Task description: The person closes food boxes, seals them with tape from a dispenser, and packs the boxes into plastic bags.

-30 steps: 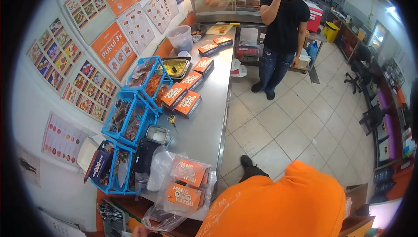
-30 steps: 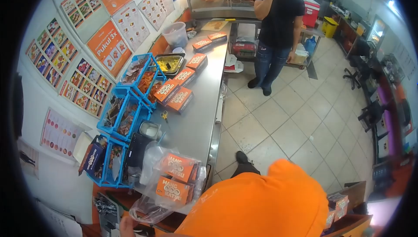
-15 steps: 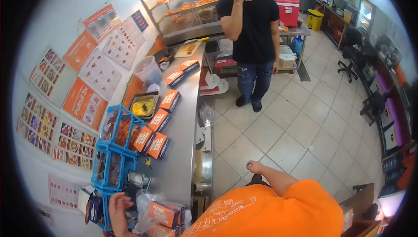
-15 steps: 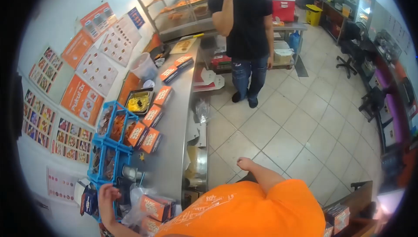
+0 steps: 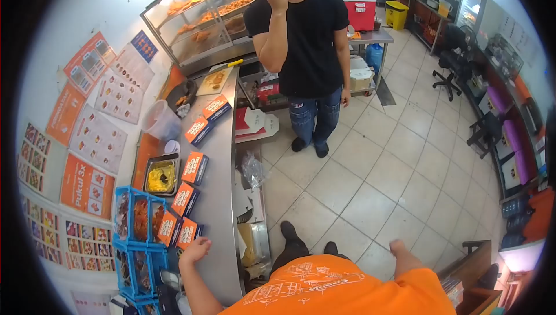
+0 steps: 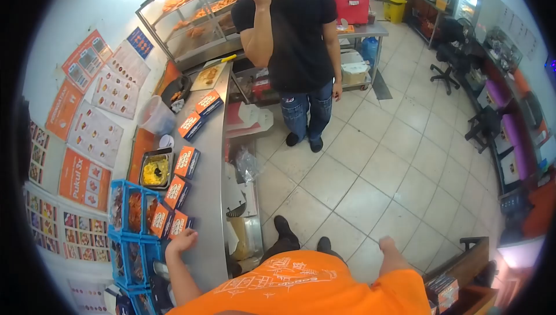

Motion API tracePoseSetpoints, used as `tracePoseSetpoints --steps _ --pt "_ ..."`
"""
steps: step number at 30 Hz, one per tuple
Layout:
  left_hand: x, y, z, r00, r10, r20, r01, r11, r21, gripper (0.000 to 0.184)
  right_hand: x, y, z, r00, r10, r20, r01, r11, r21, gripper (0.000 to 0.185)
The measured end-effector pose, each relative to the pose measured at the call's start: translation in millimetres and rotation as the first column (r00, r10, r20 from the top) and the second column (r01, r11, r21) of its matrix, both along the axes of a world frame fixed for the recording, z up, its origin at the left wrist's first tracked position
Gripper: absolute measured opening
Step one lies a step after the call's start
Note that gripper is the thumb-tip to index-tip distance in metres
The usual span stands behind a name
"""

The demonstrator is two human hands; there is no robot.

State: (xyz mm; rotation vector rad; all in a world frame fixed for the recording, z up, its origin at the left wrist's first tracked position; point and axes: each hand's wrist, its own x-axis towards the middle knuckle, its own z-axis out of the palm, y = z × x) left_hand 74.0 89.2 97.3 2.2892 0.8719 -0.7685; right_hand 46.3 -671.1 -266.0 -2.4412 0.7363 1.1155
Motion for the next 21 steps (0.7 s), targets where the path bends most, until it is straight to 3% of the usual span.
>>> tracePoseSetpoints --steps 1,2,3,5,6,7,9,12,13,15,16,17,18,20,21 --pt "13.1 11.3 -14.1 0.99 -0.076 0.115 0.066 0.994 0.085 0.049 -26.2 -17.9 -8.1 0.981 -0.058 -0.183 0.057 0.998 -0.009 0.028" --pt "32.7 9.4 -14.6 0.965 -0.125 0.231 0.092 0.985 0.148 0.044 -77.3 -52.1 -101.5 0.983 0.104 -0.15 -0.119 0.989 -0.091 0.028" --pt "48.1 20.9 -30.2 0.965 -0.126 0.228 0.097 0.986 0.133 0.044 -70.8 -38.2 -2.9 0.876 0.24 -0.419 -0.236 0.97 0.063 0.028" --pt "83.9 50.4 -70.0 0.877 -0.062 0.476 -0.062 0.968 0.242 0.044 -93.3 -3.0 59.3 0.906 -0.238 -0.351 0.201 0.97 -0.14 0.03" --pt "101.2 45.9 -65.5 0.875 -0.107 0.472 -0.071 0.936 0.344 0.05 -99.8 4.3 62.9 0.884 -0.332 -0.329 0.293 0.942 -0.165 0.031" --pt "110.4 54.0 -86.4 0.873 -0.108 0.475 -0.064 0.941 0.333 0.05 -100.9 15.3 63.2 0.881 -0.342 -0.326 0.313 0.939 -0.14 0.032" --pt "134.6 75.1 -136.8 0.852 -0.148 0.502 -0.255 0.721 0.644 0.061 -86.9 48.1 68.4 0.888 -0.318 -0.334 0.323 0.946 -0.042 0.033" --pt "155.5 74.4 -175.6 0.928 0.118 0.352 -0.317 0.746 0.585 0.072 -32.5 108.8 81.2 0.931 -0.199 -0.305 0.266 0.943 0.2 0.036" --pt "160.3 71.5 -189.7 0.927 0.115 0.356 -0.31 0.768 0.56 0.072 -7.7 132.1 85.3 0.946 -0.157 -0.283 0.238 0.93 0.28 0.037" --pt "166.5 46.8 -179.8 0.955 0.121 0.27 -0.286 0.605 0.743 0.074 52.3 172.7 95.7 0.98 -0.084 -0.183 0.149 0.914 0.377 0.04" --pt "169.7 41.0 -184.3 0.958 0.119 0.263 -0.278 0.624 0.73 0.074 77.5 175.2 74.2 0.996 0.064 -0.063 -0.035 0.924 0.381 0.042" --pt "169.2 40.1 -186.7 0.958 0.119 0.259 -0.277 0.603 0.748 0.076 101.1 191.1 85.5 0.989 -0.104 0.102 0.067 0.947 0.314 0.042" --pt "164.9 44.8 -185.5 0.961 0.113 0.251 -0.269 0.574 0.773 0.078 130.1 210.6 110.9 0.956 -0.054 0.289 -0.011 0.976 0.219 0.035" --pt "162.8 57.3 -178.4 0.969 0.147 0.201 -0.248 0.628 0.737 0.082 183.4 233.6 155.1 0.872 -0.157 0.463 0.015 0.955 0.296 0.034" --pt "167.3 61.4 -176.3 0.966 0.196 0.171 -0.26 0.68 0.686 0.085 202.6 239.3 164.9 0.869 -0.161 0.468 0.018 0.955 0.296 0.034"
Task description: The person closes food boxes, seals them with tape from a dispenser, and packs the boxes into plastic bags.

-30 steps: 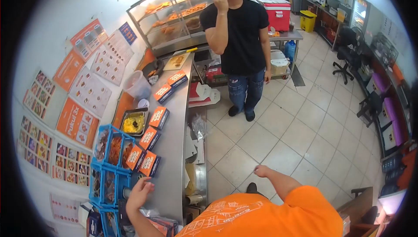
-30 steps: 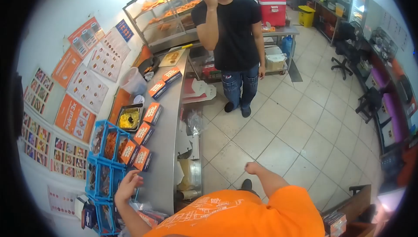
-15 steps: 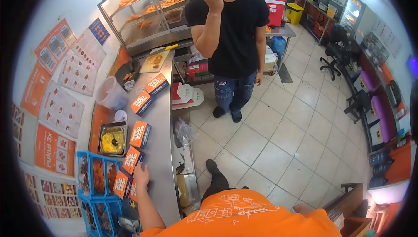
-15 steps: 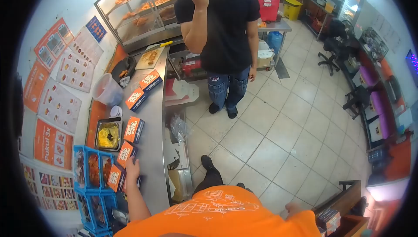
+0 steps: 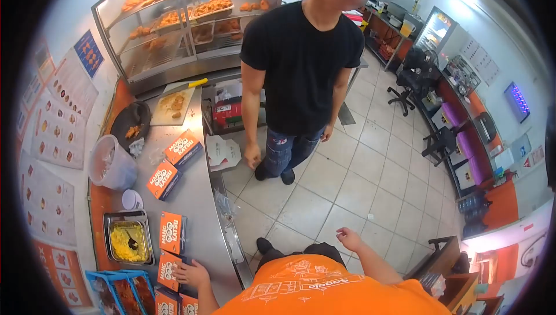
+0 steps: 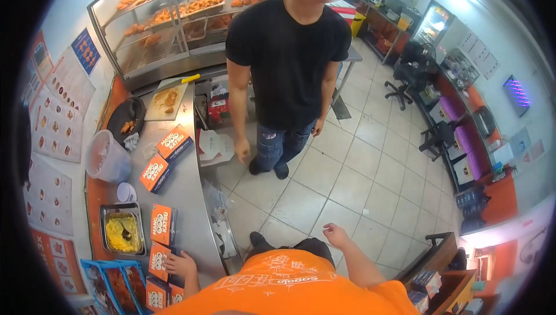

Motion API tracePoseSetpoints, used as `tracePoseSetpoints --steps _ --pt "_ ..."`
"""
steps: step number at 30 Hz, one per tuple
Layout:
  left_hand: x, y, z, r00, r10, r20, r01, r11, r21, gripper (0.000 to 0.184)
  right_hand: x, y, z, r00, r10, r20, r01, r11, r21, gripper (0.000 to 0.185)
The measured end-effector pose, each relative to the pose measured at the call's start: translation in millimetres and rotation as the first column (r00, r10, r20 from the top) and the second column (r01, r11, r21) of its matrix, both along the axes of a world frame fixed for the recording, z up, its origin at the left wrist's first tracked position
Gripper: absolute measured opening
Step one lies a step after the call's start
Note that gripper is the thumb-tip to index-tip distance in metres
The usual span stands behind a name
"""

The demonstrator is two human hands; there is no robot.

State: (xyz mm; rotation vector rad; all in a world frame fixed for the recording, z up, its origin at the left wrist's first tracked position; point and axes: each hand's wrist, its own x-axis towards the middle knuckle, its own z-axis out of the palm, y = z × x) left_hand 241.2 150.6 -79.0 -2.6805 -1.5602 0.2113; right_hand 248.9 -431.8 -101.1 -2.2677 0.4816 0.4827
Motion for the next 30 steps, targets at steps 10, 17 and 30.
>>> tracePoseSetpoints --steps 10,17,30 --pt "-49.8 -12.5 -5.3 0.877 -0.336 0.343 0.314 0.942 0.12 0.073 85.1 -44.3 -29.4 0.708 0.386 -0.592 -0.474 0.88 0.007 0.043" --pt "-77.7 -107.8 72.0 0.84 -0.35 0.416 0.399 0.916 -0.033 0.074 225.1 -19.3 -145.6 -0.277 0.93 -0.24 -0.96 -0.28 0.025 0.039" --pt "-385.6 -351.3 195.1 0.529 0.541 0.654 -0.416 0.837 -0.356 0.02 86.0 395.7 23.1 0.375 0.731 0.57 -0.921 0.365 0.137 0.052"
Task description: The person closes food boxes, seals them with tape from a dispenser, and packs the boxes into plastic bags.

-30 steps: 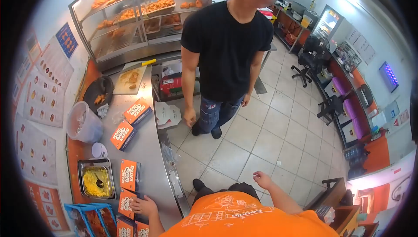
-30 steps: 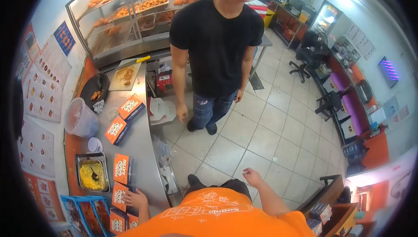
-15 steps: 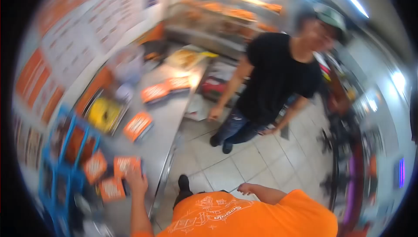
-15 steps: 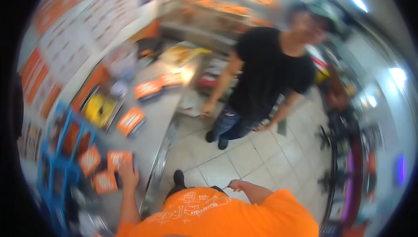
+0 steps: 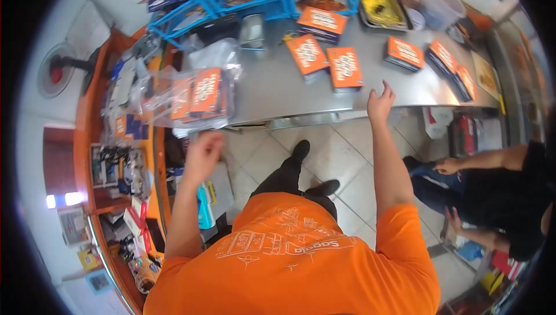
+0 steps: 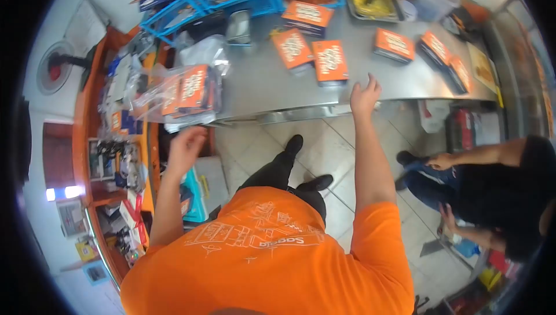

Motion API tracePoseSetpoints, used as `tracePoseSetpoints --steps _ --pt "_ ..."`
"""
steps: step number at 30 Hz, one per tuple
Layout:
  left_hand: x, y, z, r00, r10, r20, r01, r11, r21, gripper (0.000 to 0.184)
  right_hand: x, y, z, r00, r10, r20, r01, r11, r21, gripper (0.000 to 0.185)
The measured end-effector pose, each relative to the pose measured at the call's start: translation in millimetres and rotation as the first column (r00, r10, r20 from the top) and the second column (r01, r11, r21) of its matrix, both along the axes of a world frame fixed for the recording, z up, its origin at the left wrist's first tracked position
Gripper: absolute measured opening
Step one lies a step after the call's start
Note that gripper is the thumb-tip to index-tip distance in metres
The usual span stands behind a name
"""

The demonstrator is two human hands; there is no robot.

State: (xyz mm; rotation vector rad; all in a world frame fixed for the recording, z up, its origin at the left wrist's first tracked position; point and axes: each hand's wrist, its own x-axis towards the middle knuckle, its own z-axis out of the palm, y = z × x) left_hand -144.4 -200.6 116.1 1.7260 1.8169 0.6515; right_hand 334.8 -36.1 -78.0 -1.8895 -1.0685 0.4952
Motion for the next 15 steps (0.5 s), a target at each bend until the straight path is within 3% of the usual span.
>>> tracePoseSetpoints --steps 1,2,4,6,7,9,10,12,14,15 --pt "-32.2 -3.3 13.7 0.992 0.116 -0.04 -0.108 0.979 0.172 0.017 -17.6 21.3 1.1 0.96 0.105 0.258 -0.123 0.991 0.055 0.054" --pt "-59.0 -4.4 35.1 0.965 0.261 0.022 -0.261 0.95 0.17 0.014 -41.9 40.1 1.2 0.849 0.182 0.497 -0.258 0.962 0.088 0.057" --pt "-94.8 -0.7 78.0 0.928 0.369 -0.045 -0.318 0.851 0.419 0.016 -68.2 56.3 4.5 0.706 0.384 0.595 -0.298 0.923 -0.242 0.061" --pt "-150.1 7.9 93.0 0.891 0.447 -0.076 -0.368 0.81 0.457 0.019 -80.7 60.5 -23.6 0.641 0.323 0.697 -0.177 0.945 -0.275 0.067" --pt "-167.2 13.0 102.7 0.873 0.487 -0.021 -0.42 0.774 0.474 0.022 -92.7 53.5 -17.6 0.629 0.336 0.701 -0.189 0.941 -0.281 0.067" --pt "-196.3 19.4 98.2 0.84 0.538 0.063 -0.506 0.736 0.45 0.026 -104.5 35.8 11.6 0.694 0.221 0.685 0.028 0.943 -0.333 0.075" --pt "-207.8 29.6 90.1 0.835 0.546 0.068 -0.506 0.715 0.483 0.032 -104.4 36.7 12.1 0.67 0.23 0.706 0.028 0.943 -0.333 0.075" --pt "-229.0 53.8 74.7 0.824 0.558 0.098 -0.526 0.688 0.5 0.038 -101.8 42.3 18.2 0.787 0.136 0.602 0.149 0.904 -0.4 0.087" --pt "-243.8 84.6 61.9 0.893 0.426 0.141 -0.435 0.742 0.51 0.045 -116.8 46.5 48.4 0.851 0.082 0.519 0.244 0.813 -0.529 0.093" --pt "-239.6 99.4 68.1 0.923 0.356 0.146 -0.383 0.811 0.442 0.047 -102.1 49.1 40.3 0.892 0.07 0.447 0.21 0.811 -0.546 0.096"
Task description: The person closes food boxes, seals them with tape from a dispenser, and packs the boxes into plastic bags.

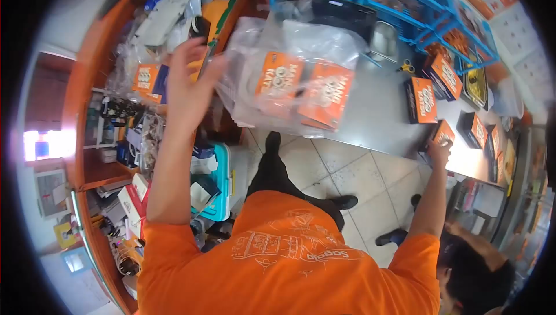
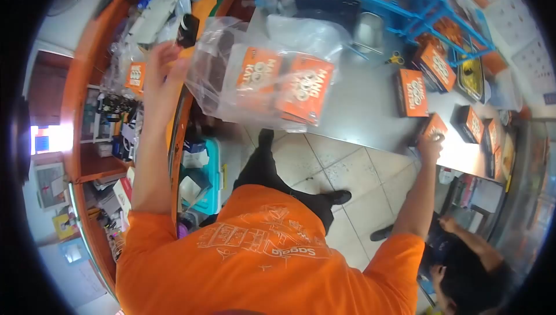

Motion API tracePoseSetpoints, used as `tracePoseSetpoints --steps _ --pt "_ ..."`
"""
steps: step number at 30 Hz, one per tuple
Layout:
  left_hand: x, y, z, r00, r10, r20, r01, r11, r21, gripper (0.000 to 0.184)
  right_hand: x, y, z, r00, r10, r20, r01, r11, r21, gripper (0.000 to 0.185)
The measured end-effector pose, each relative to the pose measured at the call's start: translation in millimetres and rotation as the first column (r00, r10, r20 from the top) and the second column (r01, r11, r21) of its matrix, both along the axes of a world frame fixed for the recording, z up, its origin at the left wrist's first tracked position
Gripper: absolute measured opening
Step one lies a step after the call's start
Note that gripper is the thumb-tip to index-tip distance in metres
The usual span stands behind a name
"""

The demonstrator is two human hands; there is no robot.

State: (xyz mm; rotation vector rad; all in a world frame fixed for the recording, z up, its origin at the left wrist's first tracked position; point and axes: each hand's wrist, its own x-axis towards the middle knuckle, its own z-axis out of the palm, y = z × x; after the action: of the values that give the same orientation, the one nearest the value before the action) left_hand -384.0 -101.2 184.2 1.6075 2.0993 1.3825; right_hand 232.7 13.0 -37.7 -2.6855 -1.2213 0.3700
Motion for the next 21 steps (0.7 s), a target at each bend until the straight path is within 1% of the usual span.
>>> tracePoseSetpoints --steps 1,2,3,4,5,6,7,8,9,10,11,12,13,14,15,16,17,18,19,21 --pt "5.8 11.8 6.5 0.995 -0.086 0.045 0.089 0.993 -0.074 0.049 30.0 1.4 -12.0 0.997 -0.012 -0.078 0.011 1.0 -0.01 0.099" --pt "1.7 23.5 0.5 0.982 -0.183 0.052 0.188 0.973 -0.136 0.041 45.8 -5.1 -15.5 0.971 -0.038 -0.238 0.055 0.996 0.066 0.095" --pt "-3.5 35.5 -6.3 0.955 -0.29 0.064 0.297 0.936 -0.187 0.034 40.1 -19.5 2.4 0.979 -0.045 -0.197 0.054 0.998 0.04 0.095" --pt "-8.1 43.6 -12.3 0.949 -0.298 0.107 0.314 0.93 -0.192 0.034 34.5 -32.4 24.0 0.92 -0.099 -0.379 0.096 0.995 -0.027 0.088" --pt "-10.6 49.0 -16.2 0.876 -0.426 0.226 0.465 0.87 -0.164 0.03 24.3 -44.8 54.2 0.825 -0.162 -0.542 0.134 0.987 -0.09 0.08" --pt "-17.0 52.1 -19.2 0.774 -0.54 0.332 0.601 0.791 -0.114 0.026 -18.3 -59.0 101.0 0.853 -0.175 -0.491 0.097 0.979 -0.18 0.078" --pt "-23.1 51.6 -22.7 0.754 -0.547 0.364 0.616 0.781 -0.101 0.026 -62.8 -71.2 140.3 0.867 -0.192 -0.46 0.117 0.976 -0.186 0.078" --pt "-24.6 48.6 -25.9 0.569 -0.515 0.641 0.672 0.741 -0.001 0.025 -105.3 -83.8 175.1 0.773 -0.002 -0.634 -0.014 1.0 -0.021 0.082" --pt "-24.4 47.0 -27.3 0.316 -0.44 0.841 0.699 0.707 0.107 0.025 -143.1 -96.1 208.2 0.627 0.198 -0.753 -0.11 0.98 0.166 0.085" --pt "-30.3 46.0 -28.3 0.17 -0.438 0.883 0.753 0.636 0.171 0.019 -177.4 -100.4 241.2 0.561 0.243 -0.791 -0.174 0.969 0.174 0.09" --pt "-33.6 43.7 -28.4 0.146 -0.441 0.886 0.773 0.61 0.176 0.019 -210.9 -100.1 267.4 0.486 0.282 -0.827 -0.228 0.955 0.192 0.095" --pt "-35.4 41.1 -28.5 0.106 -0.406 0.908 0.752 0.63 0.194 0.018 -245.8 -98.8 286.3 0.421 0.343 -0.84 -0.262 0.932 0.249 0.1" --pt "-37.5 38.9 -30.3 0.069 -0.372 0.926 0.731 0.65 0.207 0.016 -270.3 -97.7 282.0 0.337 0.408 -0.848 -0.293 0.902 0.318 0.104" --pt "-39.7 37.0 -37.5 0.088 -0.395 0.914 0.714 0.665 0.219 0.016 -294.8 -96.8 278.0 0.246 0.466 -0.85 -0.317 0.867 0.384 0.108" --pt "-38.1 36.9 -37.8 0.082 -0.41 0.908 0.734 0.641 0.223 0.016 -316.1 -90.2 263.2 0.158 0.483 -0.861 -0.358 0.841 0.406 0.108" --pt "-35.5 36.5 -36.2 0.078 -0.38 0.922 0.585 0.766 0.266 0.019 -337.3 -83.8 248.5 0.068 0.49 -0.869 -0.396 0.813 0.427 0.107" --pt "-33.4 37.9 -35.7 0.068 -0.356 0.932 0.411 0.861 0.299 0.022 -365.6 -72.5 240.9 -0.028 0.469 -0.883 -0.422 0.795 0.436 0.103" --pt "-32.6 40.9 -39.0 0.068 -0.382 0.922 0.435 0.843 0.317 0.022 -393.9 -61.2 233.5 -0.122 0.436 -0.891 -0.448 0.777 0.442 0.1" --pt "-32.7 42.9 -44.9 0.123 -0.372 0.92 0.367 0.878 0.307 0.023 -410.8 -52.8 229.5 -0.247 0.409 -0.878 -0.432 0.764 0.478 0.095" --pt "-35.1 41.9 -58.3 0.224 -0.321 0.92 0.225 0.936 0.272 0.025 -396.4 -42.4 209.2 -0.202 0.359 -0.911 -0.465 0.784 0.412 0.086"
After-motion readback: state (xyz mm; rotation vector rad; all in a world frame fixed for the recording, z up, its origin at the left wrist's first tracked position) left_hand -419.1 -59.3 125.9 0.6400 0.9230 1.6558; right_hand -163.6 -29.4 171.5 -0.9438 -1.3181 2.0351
